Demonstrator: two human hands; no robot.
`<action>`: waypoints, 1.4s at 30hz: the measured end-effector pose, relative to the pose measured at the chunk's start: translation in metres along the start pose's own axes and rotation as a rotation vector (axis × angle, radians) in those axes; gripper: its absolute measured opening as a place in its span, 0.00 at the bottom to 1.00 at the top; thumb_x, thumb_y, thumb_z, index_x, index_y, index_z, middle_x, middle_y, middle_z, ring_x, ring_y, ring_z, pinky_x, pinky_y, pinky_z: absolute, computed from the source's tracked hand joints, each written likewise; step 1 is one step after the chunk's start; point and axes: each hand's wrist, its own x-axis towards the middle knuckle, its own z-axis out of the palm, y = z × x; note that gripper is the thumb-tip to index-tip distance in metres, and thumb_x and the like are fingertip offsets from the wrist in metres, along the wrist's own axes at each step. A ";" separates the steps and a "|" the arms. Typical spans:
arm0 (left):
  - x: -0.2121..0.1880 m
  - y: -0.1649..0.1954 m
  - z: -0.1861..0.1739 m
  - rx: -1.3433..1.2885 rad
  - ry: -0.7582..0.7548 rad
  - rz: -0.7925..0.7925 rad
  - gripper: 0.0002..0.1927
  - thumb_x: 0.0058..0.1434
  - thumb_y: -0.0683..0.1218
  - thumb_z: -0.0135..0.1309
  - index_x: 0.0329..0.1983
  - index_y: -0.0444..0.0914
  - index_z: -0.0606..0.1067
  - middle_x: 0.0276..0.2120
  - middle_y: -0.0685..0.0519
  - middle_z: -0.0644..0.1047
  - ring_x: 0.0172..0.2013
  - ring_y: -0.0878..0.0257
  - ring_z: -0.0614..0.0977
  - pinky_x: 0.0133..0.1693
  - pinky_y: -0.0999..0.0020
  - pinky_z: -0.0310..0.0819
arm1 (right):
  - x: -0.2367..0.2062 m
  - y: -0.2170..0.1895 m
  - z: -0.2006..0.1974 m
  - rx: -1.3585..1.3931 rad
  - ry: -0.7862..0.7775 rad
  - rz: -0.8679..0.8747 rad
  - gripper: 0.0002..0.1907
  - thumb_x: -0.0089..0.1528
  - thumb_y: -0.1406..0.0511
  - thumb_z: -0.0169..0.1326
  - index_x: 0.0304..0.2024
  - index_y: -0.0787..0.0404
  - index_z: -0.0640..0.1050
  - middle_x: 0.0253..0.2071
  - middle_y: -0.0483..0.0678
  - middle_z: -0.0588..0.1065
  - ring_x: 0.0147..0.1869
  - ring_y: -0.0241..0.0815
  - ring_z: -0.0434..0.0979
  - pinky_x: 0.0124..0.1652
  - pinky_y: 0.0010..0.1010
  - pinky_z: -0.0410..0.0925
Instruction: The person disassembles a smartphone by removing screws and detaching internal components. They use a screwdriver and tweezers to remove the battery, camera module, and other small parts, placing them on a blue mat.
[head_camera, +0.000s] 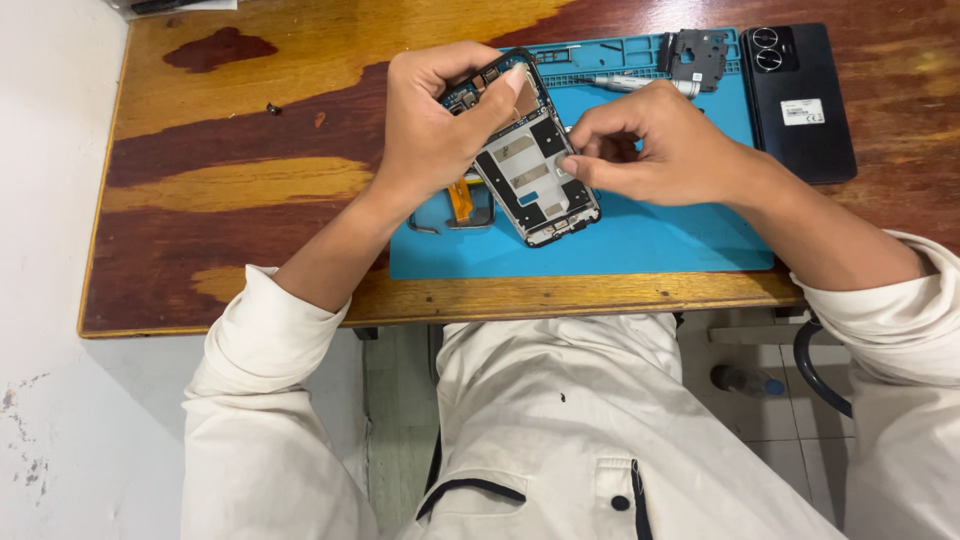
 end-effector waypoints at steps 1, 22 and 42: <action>0.000 -0.001 0.000 -0.012 0.000 -0.015 0.07 0.70 0.42 0.59 0.38 0.33 0.82 0.27 0.58 0.80 0.28 0.77 0.74 0.30 0.79 0.65 | 0.000 0.000 0.000 -0.005 0.001 -0.007 0.08 0.65 0.64 0.61 0.34 0.64 0.82 0.22 0.41 0.75 0.24 0.27 0.70 0.25 0.22 0.63; 0.003 -0.012 0.005 0.022 0.042 -0.160 0.10 0.65 0.46 0.66 0.34 0.35 0.80 0.27 0.59 0.80 0.28 0.77 0.77 0.30 0.79 0.70 | 0.003 0.004 -0.005 -0.167 0.035 -0.019 0.13 0.64 0.61 0.64 0.28 0.63 0.82 0.20 0.44 0.75 0.21 0.28 0.70 0.23 0.23 0.62; 0.003 -0.006 0.002 0.092 -0.099 -0.097 0.15 0.61 0.47 0.72 0.39 0.37 0.77 0.31 0.60 0.79 0.33 0.76 0.77 0.35 0.79 0.72 | 0.003 0.005 -0.006 -0.170 0.047 0.035 0.16 0.70 0.63 0.54 0.29 0.63 0.80 0.19 0.43 0.74 0.19 0.31 0.67 0.21 0.27 0.59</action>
